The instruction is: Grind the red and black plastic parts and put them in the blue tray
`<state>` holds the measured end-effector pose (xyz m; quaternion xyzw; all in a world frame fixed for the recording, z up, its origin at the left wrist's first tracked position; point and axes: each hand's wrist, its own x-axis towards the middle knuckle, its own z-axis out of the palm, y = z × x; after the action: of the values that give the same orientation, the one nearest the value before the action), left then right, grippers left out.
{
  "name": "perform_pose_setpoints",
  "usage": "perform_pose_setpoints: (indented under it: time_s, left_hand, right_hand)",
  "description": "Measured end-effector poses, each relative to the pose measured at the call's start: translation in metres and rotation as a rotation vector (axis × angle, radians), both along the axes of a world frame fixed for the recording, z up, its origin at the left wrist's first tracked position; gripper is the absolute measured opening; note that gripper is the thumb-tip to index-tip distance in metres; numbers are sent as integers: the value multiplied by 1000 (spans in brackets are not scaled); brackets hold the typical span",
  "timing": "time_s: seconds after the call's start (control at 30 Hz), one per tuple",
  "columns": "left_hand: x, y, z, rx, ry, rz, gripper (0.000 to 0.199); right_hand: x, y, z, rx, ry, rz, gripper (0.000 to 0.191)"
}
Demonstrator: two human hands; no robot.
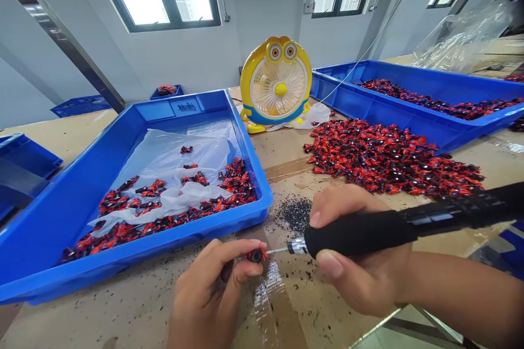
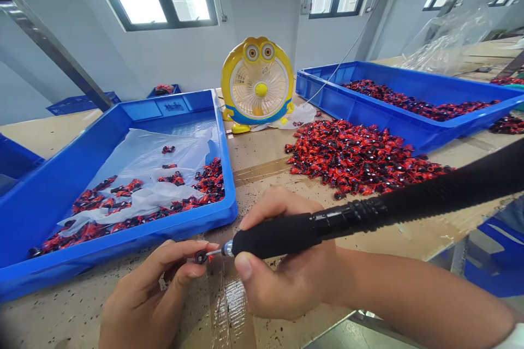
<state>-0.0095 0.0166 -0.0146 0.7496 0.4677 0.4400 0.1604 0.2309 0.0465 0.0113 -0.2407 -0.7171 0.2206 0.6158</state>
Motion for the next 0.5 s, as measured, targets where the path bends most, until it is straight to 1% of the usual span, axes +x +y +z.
perform_pose_setpoints:
  time_s: [0.27,0.37,0.5]
  left_hand:
    - [-1,-1,-3,-11,-1,4,16]
    - [1,0,-2,0,13,-15,15]
    - [3,1,0,21,49,8,11]
  right_hand:
    - [3,0,3,-21,-13,50,34]
    - [2,0,2,-18,-13,49,35]
    - [-1,-1,0,14,-33,23,35]
